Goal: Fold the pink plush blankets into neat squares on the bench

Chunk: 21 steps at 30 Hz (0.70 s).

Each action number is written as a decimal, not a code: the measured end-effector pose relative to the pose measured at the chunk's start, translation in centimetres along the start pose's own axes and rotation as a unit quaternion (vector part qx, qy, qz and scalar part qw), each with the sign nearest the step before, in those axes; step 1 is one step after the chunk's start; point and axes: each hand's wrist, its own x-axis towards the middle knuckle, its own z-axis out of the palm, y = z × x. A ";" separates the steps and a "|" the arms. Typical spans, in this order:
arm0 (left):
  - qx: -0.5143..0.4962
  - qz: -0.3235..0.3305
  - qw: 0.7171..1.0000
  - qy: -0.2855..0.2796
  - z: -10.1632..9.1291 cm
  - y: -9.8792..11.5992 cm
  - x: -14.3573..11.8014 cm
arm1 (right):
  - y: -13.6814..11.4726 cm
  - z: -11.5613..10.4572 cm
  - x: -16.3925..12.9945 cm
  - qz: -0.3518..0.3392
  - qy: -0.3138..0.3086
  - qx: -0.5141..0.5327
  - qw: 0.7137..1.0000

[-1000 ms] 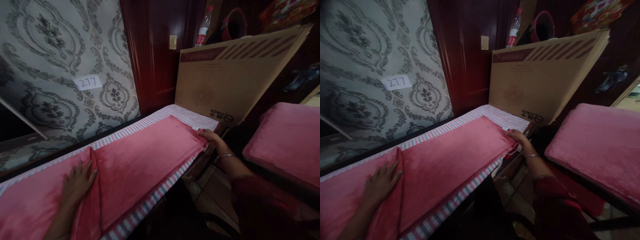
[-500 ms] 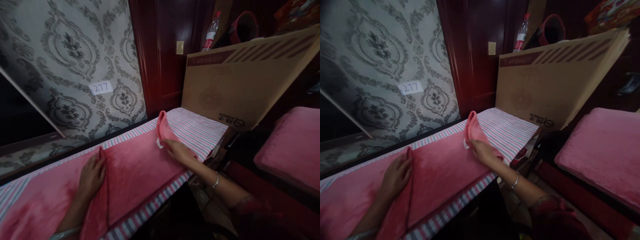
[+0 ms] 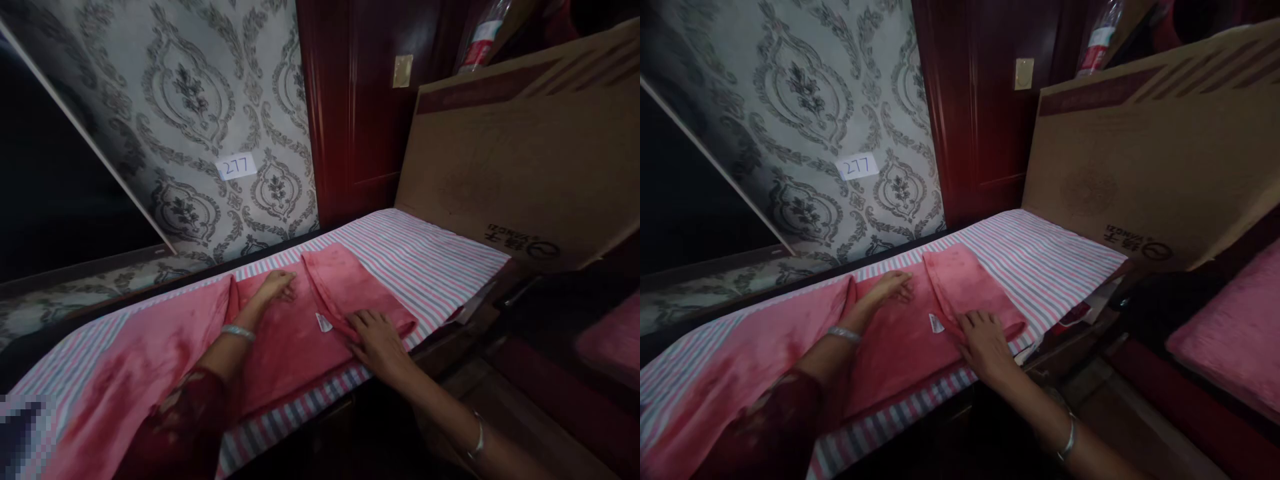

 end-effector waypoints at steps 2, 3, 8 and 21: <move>-0.020 -0.030 0.999 0.002 2.0 1.0 1.8 | 0.2 0.5 -0.6 -0.002 0.023 -0.001 1.000; -0.027 -0.042 0.999 0.010 3.0 1.4 2.7 | 0.2 0.7 -0.8 -0.001 0.033 -0.002 0.999; -0.047 -0.053 0.991 0.115 7.1 2.7 6.8 | 0.1 1.3 -1.0 0.000 0.064 0.006 0.998; -0.154 0.013 0.967 0.203 1.4 1.8 8.2 | -5.2 2.2 1.0 -0.127 0.146 0.075 0.978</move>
